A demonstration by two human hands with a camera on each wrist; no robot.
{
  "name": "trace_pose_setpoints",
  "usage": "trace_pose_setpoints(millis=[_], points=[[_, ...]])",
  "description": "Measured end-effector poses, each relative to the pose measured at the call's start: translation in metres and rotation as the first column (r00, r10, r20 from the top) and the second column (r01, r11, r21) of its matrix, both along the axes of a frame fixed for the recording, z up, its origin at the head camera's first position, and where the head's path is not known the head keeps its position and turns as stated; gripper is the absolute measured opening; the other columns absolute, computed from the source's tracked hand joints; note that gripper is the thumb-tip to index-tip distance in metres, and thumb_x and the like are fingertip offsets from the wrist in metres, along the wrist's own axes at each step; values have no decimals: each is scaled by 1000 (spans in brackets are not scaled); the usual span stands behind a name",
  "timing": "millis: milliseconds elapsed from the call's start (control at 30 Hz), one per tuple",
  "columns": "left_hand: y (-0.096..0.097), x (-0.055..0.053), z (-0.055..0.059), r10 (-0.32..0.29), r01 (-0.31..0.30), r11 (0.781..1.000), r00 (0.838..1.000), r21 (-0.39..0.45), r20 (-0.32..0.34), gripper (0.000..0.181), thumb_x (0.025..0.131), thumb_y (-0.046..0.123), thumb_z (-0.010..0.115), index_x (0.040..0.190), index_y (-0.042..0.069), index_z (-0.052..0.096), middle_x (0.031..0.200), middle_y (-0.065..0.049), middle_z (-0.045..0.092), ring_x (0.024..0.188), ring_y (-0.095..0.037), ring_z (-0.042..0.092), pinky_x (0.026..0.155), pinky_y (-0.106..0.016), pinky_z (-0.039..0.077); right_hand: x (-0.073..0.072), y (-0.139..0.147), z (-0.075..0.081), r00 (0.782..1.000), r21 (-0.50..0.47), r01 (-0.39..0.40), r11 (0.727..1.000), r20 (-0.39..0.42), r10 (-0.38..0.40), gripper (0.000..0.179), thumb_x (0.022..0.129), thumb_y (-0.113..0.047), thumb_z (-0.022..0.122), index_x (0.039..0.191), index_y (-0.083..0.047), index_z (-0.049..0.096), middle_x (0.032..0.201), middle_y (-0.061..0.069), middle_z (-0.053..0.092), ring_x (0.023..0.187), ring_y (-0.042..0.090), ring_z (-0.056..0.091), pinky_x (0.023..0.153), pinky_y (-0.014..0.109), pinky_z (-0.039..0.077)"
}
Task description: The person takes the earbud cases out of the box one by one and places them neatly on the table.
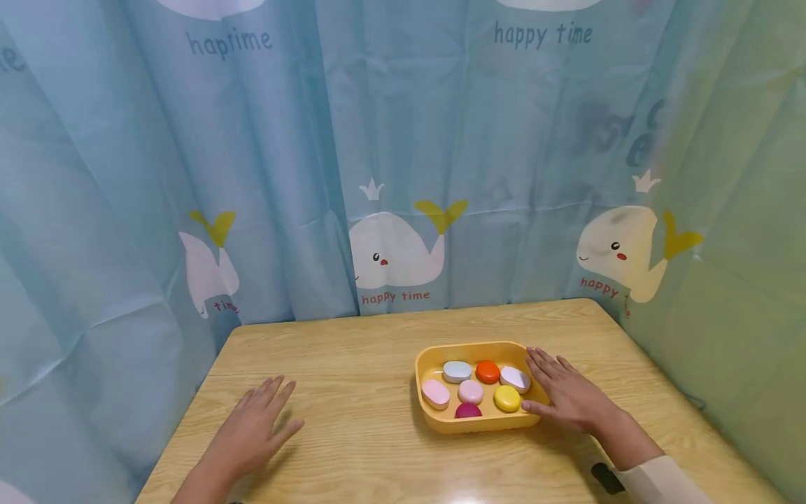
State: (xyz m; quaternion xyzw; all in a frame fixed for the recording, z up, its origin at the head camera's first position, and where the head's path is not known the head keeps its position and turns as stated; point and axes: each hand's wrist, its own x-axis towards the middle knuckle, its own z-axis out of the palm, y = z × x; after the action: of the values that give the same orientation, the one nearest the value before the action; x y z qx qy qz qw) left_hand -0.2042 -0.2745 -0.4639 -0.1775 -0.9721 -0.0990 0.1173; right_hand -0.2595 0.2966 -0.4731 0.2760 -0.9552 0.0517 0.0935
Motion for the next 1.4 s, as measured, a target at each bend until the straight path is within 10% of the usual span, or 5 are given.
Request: trace_pose_setpoints(millis=[1400], points=[[113, -68, 21, -210, 210, 978, 978, 8, 1, 54, 96, 36, 62, 138, 4, 52, 129, -13, 60, 117, -29, 57, 95, -46, 48, 6, 0, -1, 999, 28, 16, 999, 34, -17, 82, 96, -58, 47, 145, 7, 37, 155, 20, 26, 142, 38, 23, 112, 60, 18]])
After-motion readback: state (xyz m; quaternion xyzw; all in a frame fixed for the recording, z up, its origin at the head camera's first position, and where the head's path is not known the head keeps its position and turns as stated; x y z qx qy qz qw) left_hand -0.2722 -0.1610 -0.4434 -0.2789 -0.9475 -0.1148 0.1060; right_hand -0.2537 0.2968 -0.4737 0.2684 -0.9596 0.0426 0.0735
